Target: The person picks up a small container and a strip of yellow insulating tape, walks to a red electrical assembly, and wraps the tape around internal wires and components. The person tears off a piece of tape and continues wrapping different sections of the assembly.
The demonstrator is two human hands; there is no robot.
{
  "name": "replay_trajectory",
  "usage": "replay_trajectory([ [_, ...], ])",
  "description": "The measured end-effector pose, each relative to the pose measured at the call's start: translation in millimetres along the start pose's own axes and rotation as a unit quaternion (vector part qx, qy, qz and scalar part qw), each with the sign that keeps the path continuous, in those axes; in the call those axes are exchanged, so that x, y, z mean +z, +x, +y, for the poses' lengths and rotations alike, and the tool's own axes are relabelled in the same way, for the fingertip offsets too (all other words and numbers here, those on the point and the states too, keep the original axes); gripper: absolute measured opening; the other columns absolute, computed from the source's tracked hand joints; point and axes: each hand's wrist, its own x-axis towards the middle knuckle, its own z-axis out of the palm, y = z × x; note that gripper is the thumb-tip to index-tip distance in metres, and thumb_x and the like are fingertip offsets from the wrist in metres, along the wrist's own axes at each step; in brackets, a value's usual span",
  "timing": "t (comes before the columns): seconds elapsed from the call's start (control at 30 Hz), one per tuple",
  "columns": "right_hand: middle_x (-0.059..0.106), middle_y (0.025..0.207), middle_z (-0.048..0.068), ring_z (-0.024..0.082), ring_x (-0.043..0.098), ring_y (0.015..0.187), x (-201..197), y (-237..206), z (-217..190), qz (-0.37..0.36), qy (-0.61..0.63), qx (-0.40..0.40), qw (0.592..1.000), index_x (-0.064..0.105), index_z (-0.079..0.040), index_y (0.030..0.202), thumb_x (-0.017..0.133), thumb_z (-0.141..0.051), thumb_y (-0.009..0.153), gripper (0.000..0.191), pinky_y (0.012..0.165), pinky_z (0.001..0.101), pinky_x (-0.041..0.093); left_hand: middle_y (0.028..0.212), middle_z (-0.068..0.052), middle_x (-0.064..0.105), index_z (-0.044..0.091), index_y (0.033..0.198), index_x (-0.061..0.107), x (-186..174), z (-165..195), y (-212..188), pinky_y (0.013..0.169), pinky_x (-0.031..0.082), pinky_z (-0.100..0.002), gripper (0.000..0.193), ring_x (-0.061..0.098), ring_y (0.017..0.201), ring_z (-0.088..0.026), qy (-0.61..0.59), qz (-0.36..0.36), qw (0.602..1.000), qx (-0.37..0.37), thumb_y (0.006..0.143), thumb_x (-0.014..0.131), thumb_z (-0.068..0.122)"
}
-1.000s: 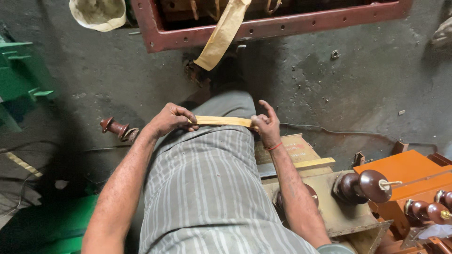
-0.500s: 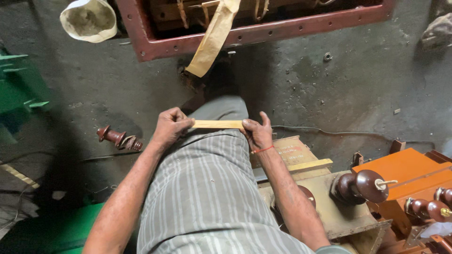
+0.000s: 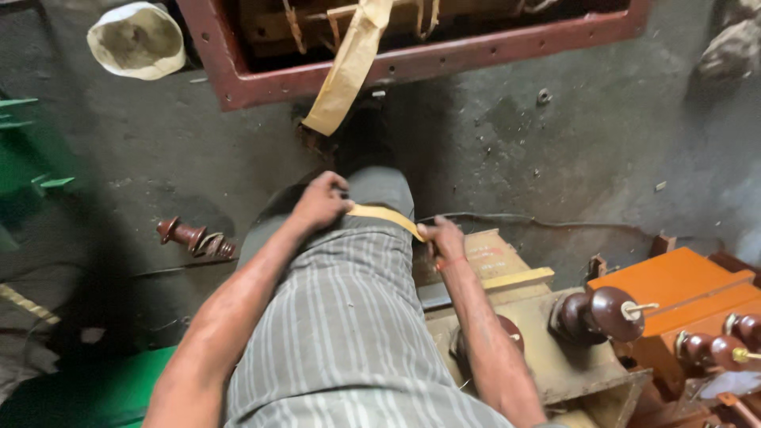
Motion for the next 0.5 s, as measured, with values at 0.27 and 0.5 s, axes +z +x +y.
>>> replay_trajectory([
  [0.27,0.054,0.07,0.005,0.012,0.042,0.049,-36,-8,13,-0.019,-0.052,0.014,0.998,0.053,-0.005,0.149,0.077,-0.003,0.08,0.073,0.042,0.028,0.034,0.104,-0.015,0.072,0.008,0.11,0.065,35,31,15,0.087,0.055,-0.039,0.059,0.068,0.099,-0.029,0.071,-0.011,0.996,-0.043,0.06,0.09,0.025],
  [0.5,0.074,0.117,0.019,0.037,0.071,0.107,-134,-56,-31,0.351,-0.505,-0.295,0.731,0.064,-0.014,0.141,0.069,-0.021,0.084,0.058,0.099,0.047,0.055,0.116,-0.017,0.072,0.01,0.113,0.067,-14,36,6,0.095,0.053,-0.045,0.059,0.066,0.114,-0.035,0.088,0.039,0.99,-0.104,0.062,0.088,0.031],
])
